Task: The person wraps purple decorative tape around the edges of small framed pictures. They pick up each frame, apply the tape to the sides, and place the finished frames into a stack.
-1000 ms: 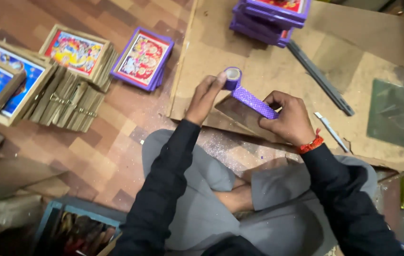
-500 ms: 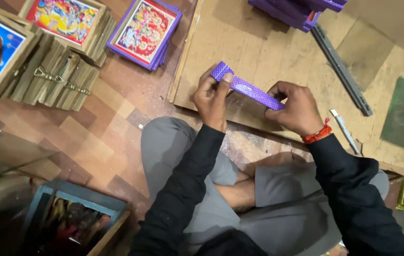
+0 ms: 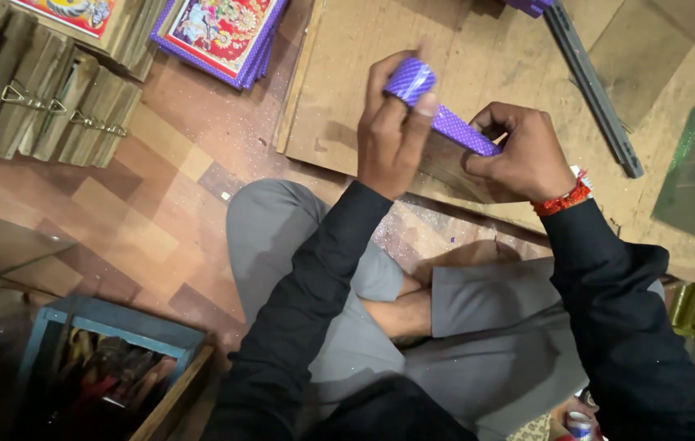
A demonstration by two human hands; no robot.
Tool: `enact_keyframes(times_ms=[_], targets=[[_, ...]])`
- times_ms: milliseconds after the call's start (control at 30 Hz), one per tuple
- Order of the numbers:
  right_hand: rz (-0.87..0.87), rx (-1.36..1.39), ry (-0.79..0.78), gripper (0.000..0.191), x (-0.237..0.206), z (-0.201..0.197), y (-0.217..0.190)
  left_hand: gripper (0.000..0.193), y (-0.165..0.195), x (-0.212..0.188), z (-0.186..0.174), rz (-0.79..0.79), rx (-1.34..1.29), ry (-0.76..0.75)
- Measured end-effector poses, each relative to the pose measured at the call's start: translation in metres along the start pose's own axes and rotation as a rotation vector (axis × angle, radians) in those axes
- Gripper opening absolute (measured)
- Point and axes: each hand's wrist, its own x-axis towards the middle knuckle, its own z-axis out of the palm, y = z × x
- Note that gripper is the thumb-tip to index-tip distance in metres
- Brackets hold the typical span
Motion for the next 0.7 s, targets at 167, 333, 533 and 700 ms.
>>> enact_keyframes(times_ms=[167, 333, 533, 700], targets=[[0.084, 0.098, -0.017, 0.025, 0.000, 0.000, 0.001, 0.047, 0.015, 0.012, -0.002, 0.040, -0.014, -0.155], [0.123, 0.094, -0.018, 0.023, -0.001, -0.001, -0.002, 0.041, -0.002, 0.013, -0.012, -0.151, -0.173, -0.117], [0.074, 0.107, -0.020, 0.023, 0.000, 0.000, -0.001, 0.056, -0.030, -0.001, -0.011, -0.273, -0.557, -0.108], [0.087, 0.108, -0.022, 0.024, 0.000, 0.001, 0.002, 0.049, -0.049, -0.005, -0.008, -0.282, -0.532, -0.113]])
